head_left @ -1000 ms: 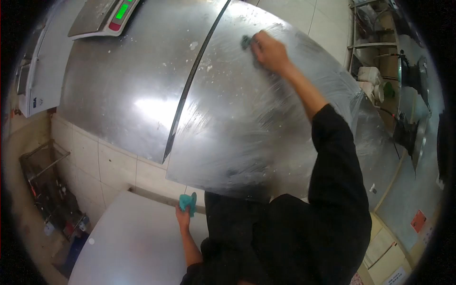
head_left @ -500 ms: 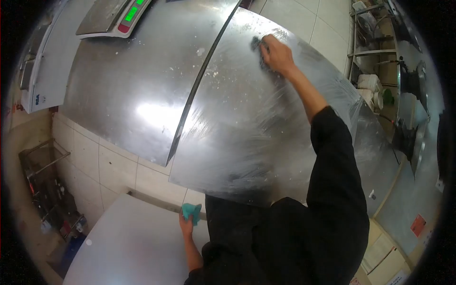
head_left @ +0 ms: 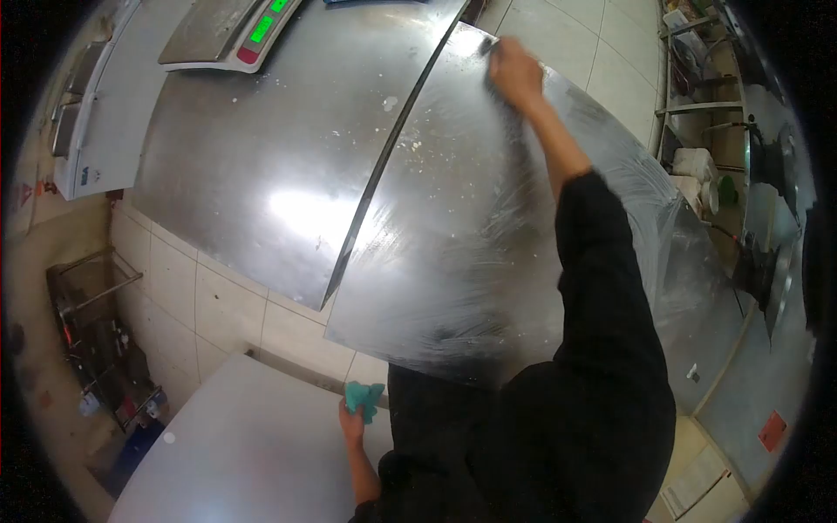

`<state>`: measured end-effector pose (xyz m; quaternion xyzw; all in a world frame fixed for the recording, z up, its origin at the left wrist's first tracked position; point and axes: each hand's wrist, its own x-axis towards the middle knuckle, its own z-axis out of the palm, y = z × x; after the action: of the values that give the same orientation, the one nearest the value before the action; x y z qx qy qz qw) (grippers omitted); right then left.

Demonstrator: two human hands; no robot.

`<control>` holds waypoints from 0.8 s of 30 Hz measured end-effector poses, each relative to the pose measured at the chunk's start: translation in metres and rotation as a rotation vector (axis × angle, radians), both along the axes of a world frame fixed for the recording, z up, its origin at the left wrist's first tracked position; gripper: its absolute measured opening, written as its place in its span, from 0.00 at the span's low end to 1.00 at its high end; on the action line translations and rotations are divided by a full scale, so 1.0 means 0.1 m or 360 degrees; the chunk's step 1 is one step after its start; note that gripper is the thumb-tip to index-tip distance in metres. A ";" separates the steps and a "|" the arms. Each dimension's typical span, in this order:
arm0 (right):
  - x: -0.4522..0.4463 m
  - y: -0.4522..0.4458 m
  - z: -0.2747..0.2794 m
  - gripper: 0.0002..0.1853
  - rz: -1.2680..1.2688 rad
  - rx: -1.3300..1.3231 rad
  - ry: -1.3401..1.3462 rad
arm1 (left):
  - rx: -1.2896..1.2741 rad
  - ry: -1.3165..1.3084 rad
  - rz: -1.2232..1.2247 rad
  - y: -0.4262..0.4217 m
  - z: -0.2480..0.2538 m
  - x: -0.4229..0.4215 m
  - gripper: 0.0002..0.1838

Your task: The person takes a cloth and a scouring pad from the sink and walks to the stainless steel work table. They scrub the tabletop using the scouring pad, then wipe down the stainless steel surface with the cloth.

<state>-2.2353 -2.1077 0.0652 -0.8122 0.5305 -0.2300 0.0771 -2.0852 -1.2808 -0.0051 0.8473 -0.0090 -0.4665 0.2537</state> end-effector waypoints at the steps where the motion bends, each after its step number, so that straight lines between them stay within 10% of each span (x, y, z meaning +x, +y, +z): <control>1: 0.05 0.27 -0.05 0.13 0.0154 -0.0028 -0.0006 | -0.0073 0.0029 0.0190 0.02 -0.03 -0.06 0.29; 24: 0.34 -0.30 0.06 0.15 -0.0099 0.0181 0.0069 | -0.0034 -0.0133 -0.0061 -0.05 0.23 -0.03 0.28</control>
<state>-2.2018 -2.1374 0.0708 -0.7945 0.5691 -0.1842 0.1043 -2.0883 -1.2855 0.0174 0.8630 -0.0408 -0.4354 0.2531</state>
